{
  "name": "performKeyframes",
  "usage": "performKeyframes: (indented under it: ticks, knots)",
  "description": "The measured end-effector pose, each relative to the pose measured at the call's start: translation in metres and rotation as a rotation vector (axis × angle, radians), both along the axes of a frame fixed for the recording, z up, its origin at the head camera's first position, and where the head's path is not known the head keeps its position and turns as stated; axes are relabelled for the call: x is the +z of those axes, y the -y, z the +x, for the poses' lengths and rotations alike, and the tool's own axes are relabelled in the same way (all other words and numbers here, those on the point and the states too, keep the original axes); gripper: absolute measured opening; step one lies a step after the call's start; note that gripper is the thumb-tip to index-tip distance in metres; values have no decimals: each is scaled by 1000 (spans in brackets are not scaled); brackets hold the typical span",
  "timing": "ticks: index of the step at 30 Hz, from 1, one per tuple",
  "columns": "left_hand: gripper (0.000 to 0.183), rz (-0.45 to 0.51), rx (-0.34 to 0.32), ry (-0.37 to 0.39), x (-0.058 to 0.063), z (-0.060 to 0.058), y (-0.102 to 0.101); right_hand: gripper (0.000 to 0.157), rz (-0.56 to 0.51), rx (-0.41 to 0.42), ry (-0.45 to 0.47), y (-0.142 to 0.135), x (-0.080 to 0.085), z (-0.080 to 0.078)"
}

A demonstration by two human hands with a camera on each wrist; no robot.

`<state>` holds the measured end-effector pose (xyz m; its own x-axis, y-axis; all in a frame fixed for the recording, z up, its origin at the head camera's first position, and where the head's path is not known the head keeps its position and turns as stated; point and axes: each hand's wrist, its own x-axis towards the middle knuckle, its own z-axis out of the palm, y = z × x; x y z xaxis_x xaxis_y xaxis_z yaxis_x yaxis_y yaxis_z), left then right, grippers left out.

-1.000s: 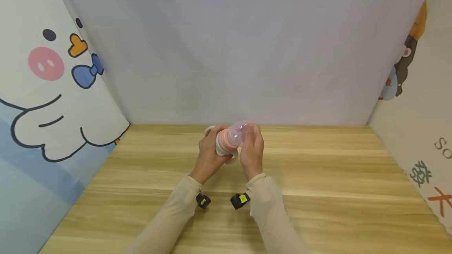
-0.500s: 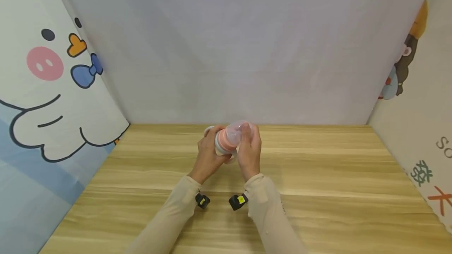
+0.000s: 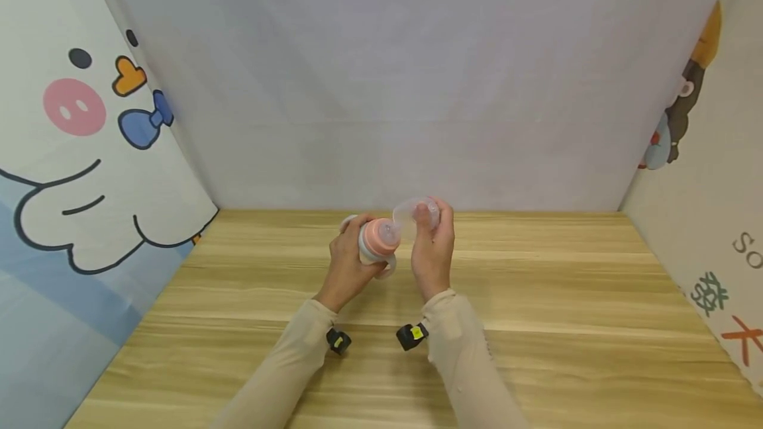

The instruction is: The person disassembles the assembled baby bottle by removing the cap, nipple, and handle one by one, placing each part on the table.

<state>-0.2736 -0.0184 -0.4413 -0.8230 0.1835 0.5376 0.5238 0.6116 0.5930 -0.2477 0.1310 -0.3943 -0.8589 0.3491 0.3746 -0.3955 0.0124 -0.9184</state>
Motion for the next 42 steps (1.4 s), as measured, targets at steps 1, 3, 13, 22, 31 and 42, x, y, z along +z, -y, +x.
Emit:
performKeyframes:
  ticks: [1, 3, 13, 22, 31, 42]
  knots:
    - [85, -1, 1, 3, 0, 0, 0, 42, 1, -1, 0, -1, 1, 0]
    - [85, -1, 0, 14, -1, 0, 1, 41, 6, -9, 0, -2, 2, -1]
    - [84, 34, 2, 41, -3, 1, 7, 39, 10, -42, 35, -16, 6, -2]
    - [84, 40, -2, 67, -2, 2, 10, 46, 62, -71, 81, -33, 0, -3]
    - [83, 57, 0, 56, -4, 1, 11, 52, 186, -74, 157, -51, -7, -6]
    - [84, 80, -2, 72, 0, 3, 9, 50, 216, -122, 319, -76, -21, -10]
